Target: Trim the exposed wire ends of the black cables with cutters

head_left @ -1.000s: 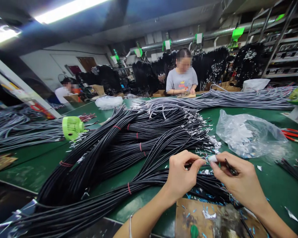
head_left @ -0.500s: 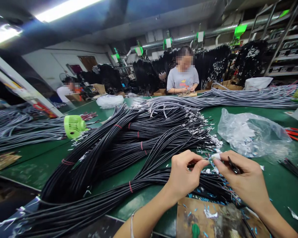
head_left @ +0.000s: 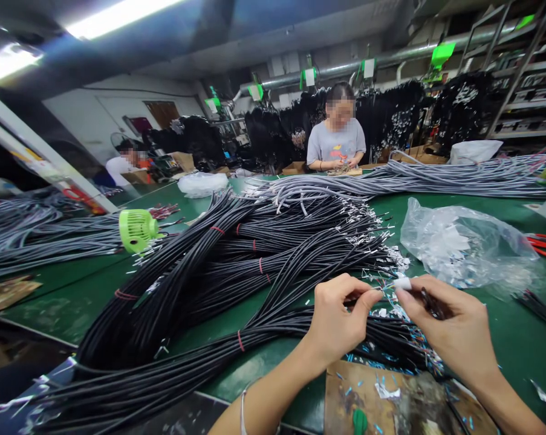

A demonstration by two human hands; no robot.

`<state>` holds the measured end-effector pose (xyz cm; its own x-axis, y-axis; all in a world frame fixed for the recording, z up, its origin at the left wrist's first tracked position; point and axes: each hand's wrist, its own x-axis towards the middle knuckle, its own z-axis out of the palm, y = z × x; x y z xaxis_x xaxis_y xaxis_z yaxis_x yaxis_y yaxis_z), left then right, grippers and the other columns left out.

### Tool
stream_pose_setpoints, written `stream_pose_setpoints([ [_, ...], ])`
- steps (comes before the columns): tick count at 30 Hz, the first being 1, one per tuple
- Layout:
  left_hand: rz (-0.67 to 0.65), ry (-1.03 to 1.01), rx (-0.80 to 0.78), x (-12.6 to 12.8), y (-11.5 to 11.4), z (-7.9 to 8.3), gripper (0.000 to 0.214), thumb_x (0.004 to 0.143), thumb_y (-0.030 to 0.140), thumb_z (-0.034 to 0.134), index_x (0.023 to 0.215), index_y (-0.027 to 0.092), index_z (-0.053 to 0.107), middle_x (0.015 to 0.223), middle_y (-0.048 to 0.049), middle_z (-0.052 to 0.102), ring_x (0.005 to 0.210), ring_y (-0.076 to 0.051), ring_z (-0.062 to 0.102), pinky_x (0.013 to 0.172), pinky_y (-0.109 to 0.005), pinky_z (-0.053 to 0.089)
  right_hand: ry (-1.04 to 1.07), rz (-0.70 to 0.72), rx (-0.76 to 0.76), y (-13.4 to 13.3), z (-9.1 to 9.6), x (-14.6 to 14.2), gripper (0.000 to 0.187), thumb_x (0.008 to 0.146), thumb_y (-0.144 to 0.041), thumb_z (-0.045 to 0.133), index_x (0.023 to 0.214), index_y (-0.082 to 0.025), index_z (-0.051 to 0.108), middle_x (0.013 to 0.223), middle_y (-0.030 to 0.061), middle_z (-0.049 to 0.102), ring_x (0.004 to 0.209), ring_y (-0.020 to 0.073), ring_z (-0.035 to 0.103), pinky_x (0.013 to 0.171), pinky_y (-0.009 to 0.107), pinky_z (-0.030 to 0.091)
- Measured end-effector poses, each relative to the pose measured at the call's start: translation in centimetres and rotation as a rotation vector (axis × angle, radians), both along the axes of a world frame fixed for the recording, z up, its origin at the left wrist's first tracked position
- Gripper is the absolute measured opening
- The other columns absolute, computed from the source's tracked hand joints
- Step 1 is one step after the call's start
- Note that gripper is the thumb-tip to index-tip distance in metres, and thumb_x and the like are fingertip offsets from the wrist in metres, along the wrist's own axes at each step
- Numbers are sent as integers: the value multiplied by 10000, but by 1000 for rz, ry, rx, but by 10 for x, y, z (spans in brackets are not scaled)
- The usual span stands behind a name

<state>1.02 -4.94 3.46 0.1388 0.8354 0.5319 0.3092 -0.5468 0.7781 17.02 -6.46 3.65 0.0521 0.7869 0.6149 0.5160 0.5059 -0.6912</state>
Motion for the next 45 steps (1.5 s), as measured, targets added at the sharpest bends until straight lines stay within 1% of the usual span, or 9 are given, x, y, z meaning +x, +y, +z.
stream_pose_setpoints([
  [9,3,-1,-1,1,-1,-1,168,806,210,617,679,112,665,602,-31,611,529,-103,545,520,-209,431,-90,19,38,-2,-5,-1,85,778,-188,620,693,-191,608,607,-29,530,497,86,445,476,216,367],
  [13,-23,3,-47,1,1,-2,203,832,232,589,680,117,659,596,-24,592,517,-101,528,503,-211,414,42,81,-194,2,-6,-1,147,766,-262,606,650,-174,627,539,-31,483,469,89,404,429,222,324],
  [18,-36,11,-98,0,2,-2,235,857,235,550,669,128,643,585,-16,567,502,-97,502,472,-209,383,278,223,-531,5,-10,0,296,774,-399,590,842,-129,692,428,-69,369,381,71,297,354,211,241],
  [23,-37,20,-92,1,1,-3,227,850,252,565,670,133,638,618,-33,595,555,-120,539,499,-217,414,78,66,-281,0,-8,-3,215,773,-333,608,720,-145,698,575,10,585,485,108,465,444,235,374],
  [29,-69,23,-78,2,0,-2,157,855,208,558,828,132,692,742,-51,640,652,-132,570,586,-229,445,-42,1,-144,-3,-3,0,144,756,-241,593,642,-173,647,521,-21,534,443,96,427,424,226,350],
  [36,-158,46,-67,2,1,-1,221,882,167,517,1006,185,699,780,-35,590,685,-125,525,561,-213,393,-43,18,-204,-1,-5,5,175,789,-319,591,687,-185,639,521,-30,523,434,102,430,413,229,352],
  [40,-117,55,-28,2,-2,0,251,900,161,478,1037,193,686,812,-42,610,718,-133,538,616,-224,418,-167,32,2,-2,-6,2,99,790,-195,580,704,-189,630,579,-22,556,478,100,464,478,229,384],
  [43,-96,4,-106,2,4,-2,261,922,213,446,1066,191,662,912,-59,650,775,-146,581,616,-217,446,-237,70,68,-2,-5,5,72,760,-149,592,789,-200,635,652,-13,601,532,108,508,523,232,409],
  [45,-163,26,-200,1,14,-8,281,935,258,422,1086,186,647,841,-43,666,678,-128,593,572,-207,454,-230,-9,66,-1,-2,10,34,766,-183,603,759,-206,627,628,-20,582,522,107,493,521,233,400],
])
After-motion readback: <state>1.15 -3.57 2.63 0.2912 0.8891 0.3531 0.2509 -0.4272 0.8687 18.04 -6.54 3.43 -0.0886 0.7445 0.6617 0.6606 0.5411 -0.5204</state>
